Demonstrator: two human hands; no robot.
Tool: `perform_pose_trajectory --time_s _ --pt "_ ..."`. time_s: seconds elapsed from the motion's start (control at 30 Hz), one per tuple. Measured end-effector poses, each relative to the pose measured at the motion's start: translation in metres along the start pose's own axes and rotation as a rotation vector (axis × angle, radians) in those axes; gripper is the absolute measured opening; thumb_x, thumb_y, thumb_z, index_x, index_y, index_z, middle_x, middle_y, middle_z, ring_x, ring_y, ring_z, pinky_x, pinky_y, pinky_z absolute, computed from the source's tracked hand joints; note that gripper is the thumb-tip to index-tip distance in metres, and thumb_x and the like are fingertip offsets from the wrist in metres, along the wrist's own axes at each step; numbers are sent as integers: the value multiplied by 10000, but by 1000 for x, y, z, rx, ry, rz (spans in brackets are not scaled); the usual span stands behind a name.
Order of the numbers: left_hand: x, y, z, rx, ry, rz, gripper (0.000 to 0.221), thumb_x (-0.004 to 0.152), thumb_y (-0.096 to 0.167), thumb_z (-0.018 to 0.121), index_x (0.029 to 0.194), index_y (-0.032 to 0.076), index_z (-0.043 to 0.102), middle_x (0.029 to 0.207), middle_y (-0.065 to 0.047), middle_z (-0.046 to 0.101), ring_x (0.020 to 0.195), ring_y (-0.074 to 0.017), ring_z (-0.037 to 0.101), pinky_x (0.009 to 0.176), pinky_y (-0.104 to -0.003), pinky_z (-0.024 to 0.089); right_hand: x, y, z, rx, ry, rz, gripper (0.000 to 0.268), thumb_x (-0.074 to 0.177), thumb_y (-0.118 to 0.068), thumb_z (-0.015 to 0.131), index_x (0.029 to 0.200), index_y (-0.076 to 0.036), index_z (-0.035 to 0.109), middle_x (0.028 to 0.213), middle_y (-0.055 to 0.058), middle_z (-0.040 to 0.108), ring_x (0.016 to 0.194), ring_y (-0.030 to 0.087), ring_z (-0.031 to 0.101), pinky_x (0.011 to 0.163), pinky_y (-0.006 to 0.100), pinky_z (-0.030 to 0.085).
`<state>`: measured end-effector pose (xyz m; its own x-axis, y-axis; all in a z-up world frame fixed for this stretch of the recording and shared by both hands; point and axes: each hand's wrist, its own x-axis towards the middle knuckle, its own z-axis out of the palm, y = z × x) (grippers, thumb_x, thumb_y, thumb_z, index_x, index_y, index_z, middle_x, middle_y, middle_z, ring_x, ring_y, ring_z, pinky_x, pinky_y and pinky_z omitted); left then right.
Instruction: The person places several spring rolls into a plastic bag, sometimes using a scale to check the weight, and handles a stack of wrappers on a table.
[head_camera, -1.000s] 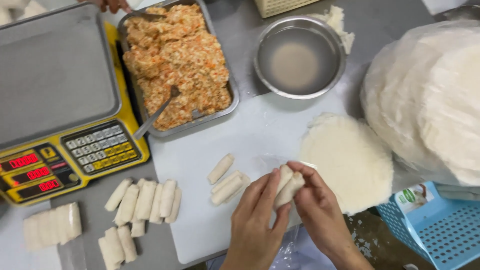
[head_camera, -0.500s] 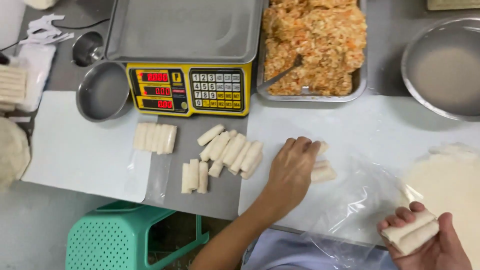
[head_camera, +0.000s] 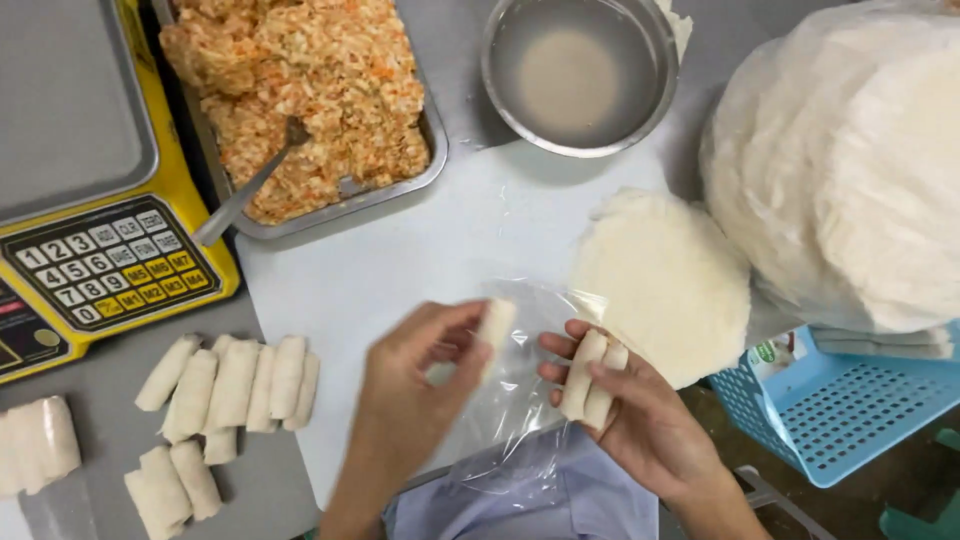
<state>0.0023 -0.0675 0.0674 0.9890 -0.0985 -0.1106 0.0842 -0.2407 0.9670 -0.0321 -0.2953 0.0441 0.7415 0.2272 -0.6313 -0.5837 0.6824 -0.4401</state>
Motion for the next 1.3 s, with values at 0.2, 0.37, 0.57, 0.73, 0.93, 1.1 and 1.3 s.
perform_pose_trajectory --time_s 0.2,0.37,0.57,0.73,0.93,1.1,1.3 --pt "-18 2 40 63 -93 154 318 955 163 627 1233 23 687 1066 -64 718 825 -164 705 753 -281 612 -6 -5 26 -100 72 11 542 902 -7 552 1441 24 510 1471 269 595 1279 407 595 1048 432 468" --pt "-16 5 44 100 -138 45 351 968 207 608 1277 61 687 1074 -17 692 765 -149 678 751 -279 594 -8 -2 16 -94 -247 -89 595 961 -48 659 1514 -5 444 1527 220 530 1287 366 613 1036 359 512" --pt "-17 8 52 153 -111 108 337 971 175 587 1271 59 688 1071 -12 684 765 -149 671 751 -292 577 -7 2 23 -90 -165 -153 606 926 -60 687 1493 -6 480 1536 242 541 1386 305 544 1076 382 493" --pt "-27 9 64 289 -179 357 511 1070 214 466 1512 -34 396 1430 -236 482 1124 -384 526 1000 -465 458 -8 4 34 -97 -40 -174 598 924 -105 622 1502 -62 476 1547 148 564 1351 267 573 1060 373 498" --pt "-31 -10 76 334 -120 346 683 1056 400 506 1579 15 296 1638 -232 355 1478 -429 391 1173 -524 376 -9 14 27 370 -622 -220 559 1190 -338 348 1648 -66 178 1696 172 227 1554 288 235 1263 431 244" --pt "-19 6 59 327 -102 319 568 997 236 583 1525 84 440 1519 -177 539 1327 -333 561 1092 -442 452 -11 12 32 394 -648 -229 571 1170 -366 327 1641 -71 195 1697 160 207 1539 248 275 1255 369 243" --pt "18 37 23 -58 -295 -132 687 787 213 800 1443 165 602 1419 -64 703 1241 -154 669 1059 -287 518 -4 -9 18 -9 -339 -431 613 1082 -370 422 1593 -64 278 1593 203 393 1429 312 424 1177 443 342"
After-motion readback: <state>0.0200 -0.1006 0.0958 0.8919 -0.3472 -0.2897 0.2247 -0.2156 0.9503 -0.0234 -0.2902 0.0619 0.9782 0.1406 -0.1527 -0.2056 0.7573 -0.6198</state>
